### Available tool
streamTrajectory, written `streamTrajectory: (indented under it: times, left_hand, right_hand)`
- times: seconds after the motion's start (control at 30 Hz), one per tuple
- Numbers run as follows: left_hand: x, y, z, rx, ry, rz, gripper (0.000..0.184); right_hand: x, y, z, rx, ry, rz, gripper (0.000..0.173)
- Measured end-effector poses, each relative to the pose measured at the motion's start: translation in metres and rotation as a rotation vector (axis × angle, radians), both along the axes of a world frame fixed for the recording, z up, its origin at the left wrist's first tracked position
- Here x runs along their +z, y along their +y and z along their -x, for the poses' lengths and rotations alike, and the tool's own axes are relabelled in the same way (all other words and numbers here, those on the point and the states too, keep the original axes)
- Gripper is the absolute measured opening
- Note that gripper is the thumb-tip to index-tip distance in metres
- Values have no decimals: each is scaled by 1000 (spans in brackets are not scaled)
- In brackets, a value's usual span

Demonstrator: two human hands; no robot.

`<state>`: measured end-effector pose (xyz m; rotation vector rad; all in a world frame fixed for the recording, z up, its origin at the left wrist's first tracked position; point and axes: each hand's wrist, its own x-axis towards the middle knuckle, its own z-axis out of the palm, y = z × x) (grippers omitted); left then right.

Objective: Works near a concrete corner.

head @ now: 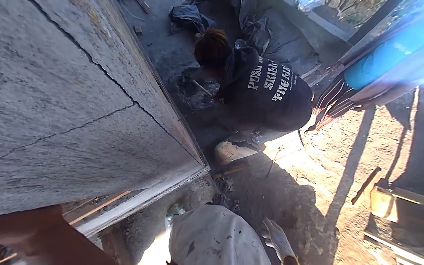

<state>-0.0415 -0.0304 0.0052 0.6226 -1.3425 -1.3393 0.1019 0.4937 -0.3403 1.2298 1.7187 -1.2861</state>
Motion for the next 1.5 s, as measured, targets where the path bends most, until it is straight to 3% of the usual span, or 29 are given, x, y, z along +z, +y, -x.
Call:
streamTrajectory:
  times: [0.6,0.77,0.9,1.5]
  left_hand:
    - [-1,1,-1,-23,14,-1,61]
    - [-1,2,-1,-24,7,-5,62]
    - [-1,3,-1,1,-4,-5,60]
    - [1,4,-2,-13,-24,-28,61]
  right_hand:
    - [-4,-6,-6,40,-3,1,50]
    - [28,-16,0,51,-6,-4,48]
    - [-4,-7,-7,44,8,3,50]
    - [-5,-11,-12,42,20,8,50]
